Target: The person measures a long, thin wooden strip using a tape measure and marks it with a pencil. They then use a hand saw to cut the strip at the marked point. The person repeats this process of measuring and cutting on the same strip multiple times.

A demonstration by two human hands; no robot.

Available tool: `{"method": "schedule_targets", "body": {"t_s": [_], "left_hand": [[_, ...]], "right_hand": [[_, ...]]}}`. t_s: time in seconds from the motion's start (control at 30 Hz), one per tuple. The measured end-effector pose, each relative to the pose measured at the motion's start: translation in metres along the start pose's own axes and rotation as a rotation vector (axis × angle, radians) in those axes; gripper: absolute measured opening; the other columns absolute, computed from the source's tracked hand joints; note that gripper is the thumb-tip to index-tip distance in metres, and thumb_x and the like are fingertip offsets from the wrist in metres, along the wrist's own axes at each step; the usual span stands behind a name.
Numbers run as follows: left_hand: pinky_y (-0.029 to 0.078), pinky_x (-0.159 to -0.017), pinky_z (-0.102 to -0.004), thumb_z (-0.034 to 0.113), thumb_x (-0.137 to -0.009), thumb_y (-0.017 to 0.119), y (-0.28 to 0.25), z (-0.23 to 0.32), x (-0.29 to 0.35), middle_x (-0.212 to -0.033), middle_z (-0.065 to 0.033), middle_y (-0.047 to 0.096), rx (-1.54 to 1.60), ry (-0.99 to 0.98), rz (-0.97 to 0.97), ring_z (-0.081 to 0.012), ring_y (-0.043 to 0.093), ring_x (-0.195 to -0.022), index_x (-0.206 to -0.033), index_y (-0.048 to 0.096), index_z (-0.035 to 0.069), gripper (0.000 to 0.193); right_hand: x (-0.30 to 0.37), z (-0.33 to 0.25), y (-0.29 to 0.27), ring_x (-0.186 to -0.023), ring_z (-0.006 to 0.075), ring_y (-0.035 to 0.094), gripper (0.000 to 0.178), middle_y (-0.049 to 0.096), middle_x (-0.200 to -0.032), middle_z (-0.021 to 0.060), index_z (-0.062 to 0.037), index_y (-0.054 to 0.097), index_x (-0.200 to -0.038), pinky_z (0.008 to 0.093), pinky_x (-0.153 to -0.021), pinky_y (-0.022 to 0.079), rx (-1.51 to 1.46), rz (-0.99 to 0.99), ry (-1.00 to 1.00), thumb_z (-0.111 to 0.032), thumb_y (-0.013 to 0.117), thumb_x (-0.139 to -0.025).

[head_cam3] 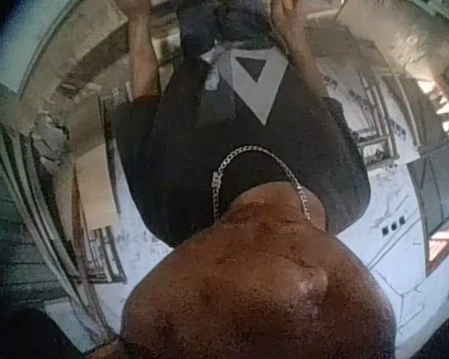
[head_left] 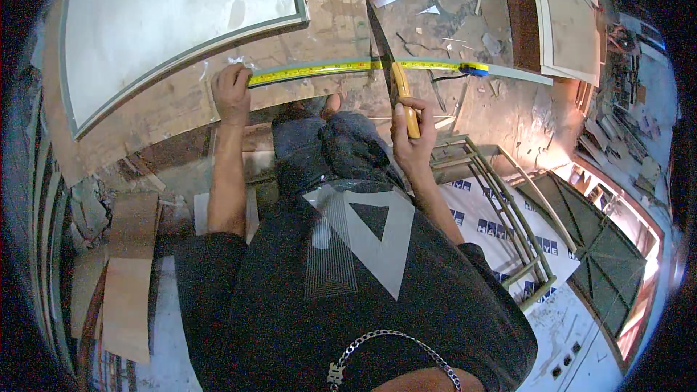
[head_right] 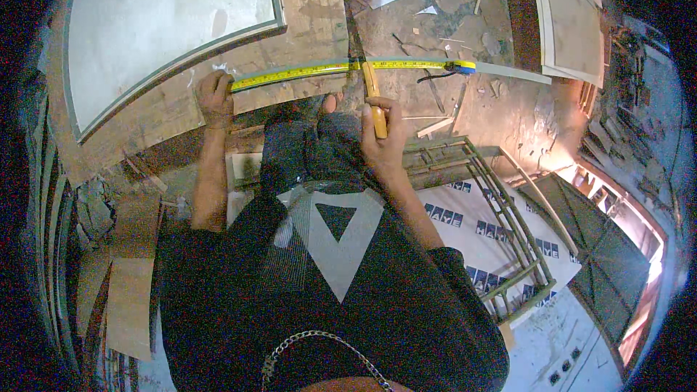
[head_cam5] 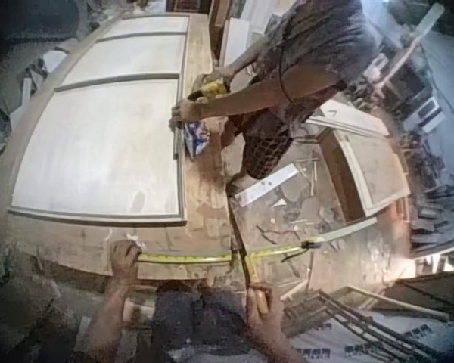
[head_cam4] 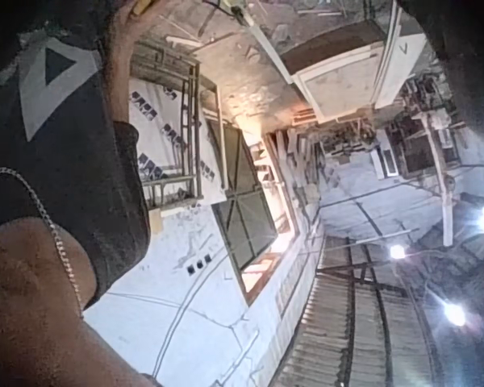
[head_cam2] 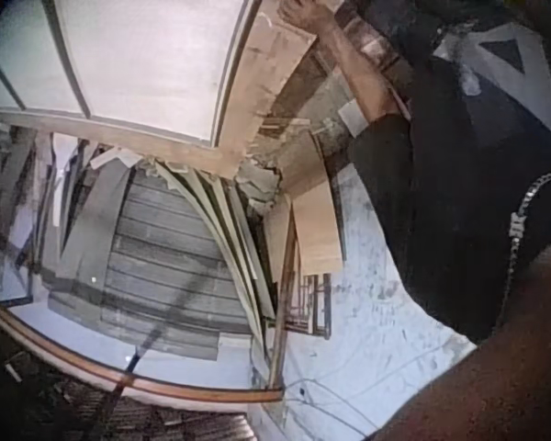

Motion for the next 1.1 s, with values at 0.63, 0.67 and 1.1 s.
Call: {"method": "schedule_targets", "body": {"t_s": [0.63,0.67,1.1], "left_hand": [[0.038,-0.069,-0.0394,0.033,-0.083,0.063,0.014,0.005,-0.036,-0.068,-0.0045,0.061,-0.026,-0.504,-0.062,-0.0284,0.057,-0.071,-0.07,0.06,0.012,0.025],[0.038,-0.068,-0.0395,0.036,-0.083,0.065,0.016,0.004,-0.036,-0.066,-0.004,0.061,-0.08,-0.521,-0.067,-0.0282,0.057,-0.07,-0.068,0.059,0.013,0.028],[0.039,-0.067,-0.0412,0.047,-0.083,0.064,0.026,0.0,-0.03,-0.066,-0.0038,0.063,-0.248,-0.593,0.027,-0.028,0.06,-0.067,-0.063,0.06,0.016,0.037]], "right_hand": [[0.001,0.002,0.004,-0.054,0.0041,0.047,0.014,0.05,-0.065,-0.0022,-0.0059,0.053,-0.106,0.0199,-0.048,0.037,0.114,0.03,-0.114,-0.011,0.058,-0.094],[0.002,0.003,0.004,-0.054,0.0041,0.047,0.014,0.051,-0.065,-0.0021,-0.0058,0.053,-0.106,0.02,-0.048,0.037,0.109,0.029,-0.108,-0.011,0.058,-0.094],[0.017,-0.007,0.002,-0.058,0.0054,0.049,0.012,0.054,-0.069,0.0017,-0.0037,0.056,-0.101,0.0217,-0.051,0.039,0.18,0.002,-0.154,-0.01,0.061,-0.092]]}}
Point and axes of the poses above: each hand's wrist, its own x-axis away from the middle knuckle, its own y-axis out of the palm, z = x × y, the point moved 5 cm from there along -x, towards the middle knuckle
